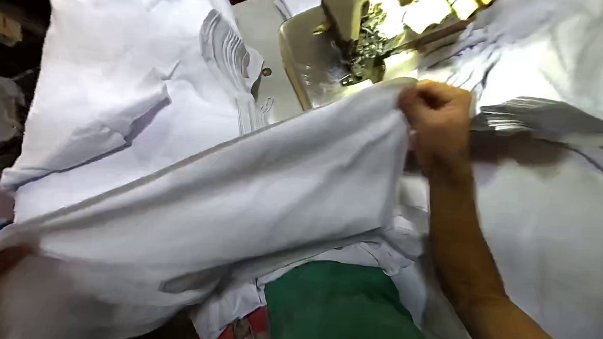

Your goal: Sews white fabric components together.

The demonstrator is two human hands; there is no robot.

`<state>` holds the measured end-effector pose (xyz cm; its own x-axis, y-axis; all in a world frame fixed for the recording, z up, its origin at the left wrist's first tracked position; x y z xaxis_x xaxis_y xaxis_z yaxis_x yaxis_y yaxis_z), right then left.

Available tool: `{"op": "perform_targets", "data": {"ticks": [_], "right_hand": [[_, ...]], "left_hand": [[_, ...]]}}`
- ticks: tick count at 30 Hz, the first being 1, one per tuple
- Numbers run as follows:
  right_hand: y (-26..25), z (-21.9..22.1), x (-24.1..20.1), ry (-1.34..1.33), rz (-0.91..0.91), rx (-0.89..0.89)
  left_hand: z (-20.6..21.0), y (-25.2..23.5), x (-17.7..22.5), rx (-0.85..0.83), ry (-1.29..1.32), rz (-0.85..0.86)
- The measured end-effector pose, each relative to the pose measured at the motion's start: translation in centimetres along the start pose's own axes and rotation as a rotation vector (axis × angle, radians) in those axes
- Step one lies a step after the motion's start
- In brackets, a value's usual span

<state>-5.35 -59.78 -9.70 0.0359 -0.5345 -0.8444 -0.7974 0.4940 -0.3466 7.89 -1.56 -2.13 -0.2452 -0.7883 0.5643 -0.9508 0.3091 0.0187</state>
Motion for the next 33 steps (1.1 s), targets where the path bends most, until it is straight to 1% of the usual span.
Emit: {"op": "perform_targets", "data": {"ticks": [1,2,3,4,5,8,9,11,13,14,17,19,21,24,28,31,33], "right_hand": [[-0.2,1.1,0.9,-0.034,0.019,-0.002],[-0.2,2.1,1.6,-0.056,0.024,-0.003],[-0.2,2.7,1.8,-0.07,0.017,-0.006],[-0.2,3.1,1.9,-0.082,0.01,-0.013],[0.0,3.2,1.9,-0.097,0.007,-0.021],[0.1,3.3,2.0,-0.132,-0.003,-0.027],[0.1,3.2,1.9,-0.135,-0.005,-0.024],[0.2,2.9,1.9,-0.127,-0.016,-0.021],[0.2,2.5,1.6,-0.127,-0.035,-0.025],[0.1,2.3,1.6,-0.133,-0.04,-0.028],[-0.4,2.1,1.9,-0.178,-0.038,-0.021],[-1.1,2.2,2.5,-0.238,-0.031,-0.008],[-1.4,2.4,2.8,-0.266,-0.007,-0.023],[-1.2,2.4,2.8,-0.273,0.03,-0.047],[0.1,2.1,2.6,-0.212,0.072,-0.037],[0.1,2.2,2.9,-0.235,0.09,-0.01],[0.1,2.4,3.0,-0.242,0.099,0.002]], "left_hand": [[1.1,-2.1,-1.2,-0.069,-0.124,0.398],[2.7,-3.8,-0.3,-0.087,-0.183,0.386],[4.5,-5.2,1.7,-0.07,-0.187,0.343],[6.4,-6.0,3.9,-0.027,-0.165,0.343],[8.4,-6.4,6.7,0.01,-0.11,0.375],[14.5,-6.9,16.8,0.051,0.162,0.595],[16.6,-7.2,19.9,0.039,0.253,0.661],[20.7,-8.1,25.2,-0.001,0.384,0.732],[23.9,-9.1,29.0,-0.066,0.409,0.769],[25.2,-9.6,30.3,-0.108,0.409,0.778],[27.6,-11.3,32.3,-0.245,0.473,0.742],[28.2,-11.9,32.8,-0.254,0.486,0.727],[28.4,-12.4,32.9,-0.216,0.514,0.705],[28.6,-12.9,32.9,-0.113,0.529,0.673],[27.7,-10.0,32.7,-0.038,0.465,0.76],[27.8,-9.5,32.7,0.015,0.44,0.78],[28.0,-9.6,32.5,0.017,0.457,0.775]]}}
Point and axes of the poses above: each hand's wrist, its own y-axis away from the middle knuckle, its own z-axis out of the palm, x = y × z, the point moved 6 cm from there along -y, towards the middle knuckle, and after that the axes turned 13 degrees about y, right-handed, at the moved point
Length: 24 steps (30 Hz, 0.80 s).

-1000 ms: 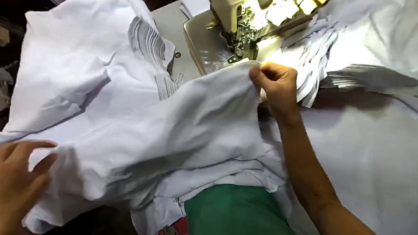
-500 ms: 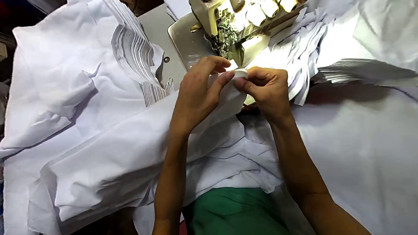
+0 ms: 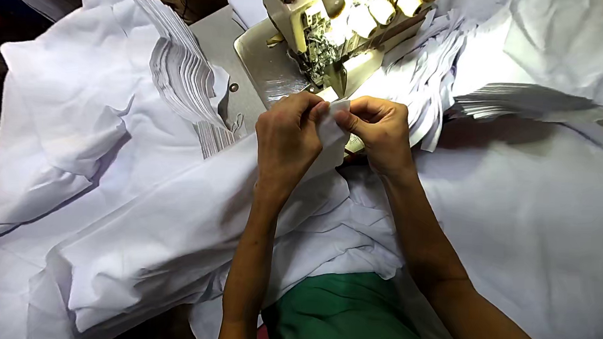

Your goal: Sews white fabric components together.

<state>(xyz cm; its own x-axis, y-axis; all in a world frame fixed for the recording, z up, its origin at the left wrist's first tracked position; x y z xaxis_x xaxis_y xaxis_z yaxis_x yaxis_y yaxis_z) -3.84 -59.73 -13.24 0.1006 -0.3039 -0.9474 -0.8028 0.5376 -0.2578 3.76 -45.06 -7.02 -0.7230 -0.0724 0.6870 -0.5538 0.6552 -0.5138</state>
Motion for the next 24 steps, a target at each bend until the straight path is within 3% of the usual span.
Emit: {"op": "perform_targets", "data": {"ticks": [4,11,18,24], "right_hand": [[-0.3,0.2,0.5,-0.019,0.005,0.017],[-0.6,0.7,1.0,0.054,0.03,0.05],[-0.6,1.2,2.5,0.23,0.006,0.146],[-0.7,1.5,2.6,0.229,0.039,0.127]], "left_hand": [[0.0,-0.2,-0.9,-0.091,0.077,-0.051],[0.6,0.1,-3.3,0.002,0.154,-0.149],[1.4,-0.1,-4.4,0.005,0.096,-0.197],[1.5,-0.5,-4.5,-0.003,0.047,-0.199]]}}
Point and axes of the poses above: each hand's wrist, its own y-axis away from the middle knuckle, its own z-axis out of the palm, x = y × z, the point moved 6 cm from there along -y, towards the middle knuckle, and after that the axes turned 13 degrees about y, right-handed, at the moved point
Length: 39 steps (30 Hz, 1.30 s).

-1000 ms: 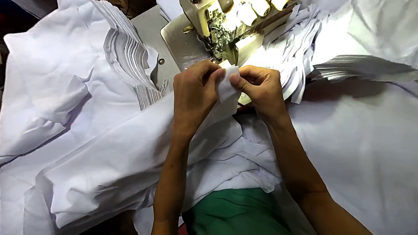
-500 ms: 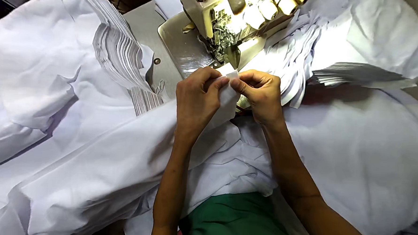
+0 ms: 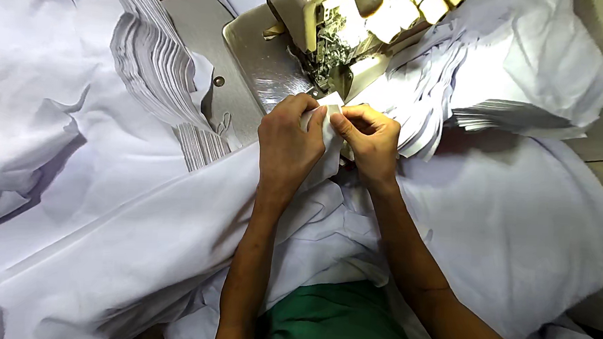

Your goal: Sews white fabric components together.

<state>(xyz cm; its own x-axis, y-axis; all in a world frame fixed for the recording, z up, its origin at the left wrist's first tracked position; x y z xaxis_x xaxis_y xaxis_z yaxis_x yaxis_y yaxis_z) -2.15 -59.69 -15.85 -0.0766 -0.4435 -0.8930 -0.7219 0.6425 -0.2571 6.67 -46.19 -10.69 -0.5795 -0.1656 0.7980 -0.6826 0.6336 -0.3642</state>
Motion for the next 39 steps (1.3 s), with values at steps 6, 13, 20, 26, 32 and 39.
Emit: {"op": "perform_targets", "data": {"ticks": [6,13,20,26,32,39], "right_hand": [[-0.4,-0.1,0.2,-0.006,0.0,0.054],[0.3,-0.3,1.0,0.009,-0.047,0.104],[-0.8,-0.4,1.4,-0.036,0.039,0.098],[-1.7,0.7,1.5,-0.143,0.068,0.09],[-2.2,2.1,1.0,-0.195,0.082,0.153],[-3.4,2.6,1.4,-0.209,0.08,0.212]], "left_hand": [[0.4,0.0,0.1,0.012,-0.034,0.011],[1.2,-0.5,0.1,0.034,-0.091,0.008],[1.9,-1.0,0.2,0.069,-0.113,-0.116],[2.4,-1.3,0.1,0.129,-0.173,-0.133],[1.8,-2.2,-0.5,0.141,-0.17,-0.155],[1.7,-5.2,-2.5,0.246,-0.176,-0.214]]}}
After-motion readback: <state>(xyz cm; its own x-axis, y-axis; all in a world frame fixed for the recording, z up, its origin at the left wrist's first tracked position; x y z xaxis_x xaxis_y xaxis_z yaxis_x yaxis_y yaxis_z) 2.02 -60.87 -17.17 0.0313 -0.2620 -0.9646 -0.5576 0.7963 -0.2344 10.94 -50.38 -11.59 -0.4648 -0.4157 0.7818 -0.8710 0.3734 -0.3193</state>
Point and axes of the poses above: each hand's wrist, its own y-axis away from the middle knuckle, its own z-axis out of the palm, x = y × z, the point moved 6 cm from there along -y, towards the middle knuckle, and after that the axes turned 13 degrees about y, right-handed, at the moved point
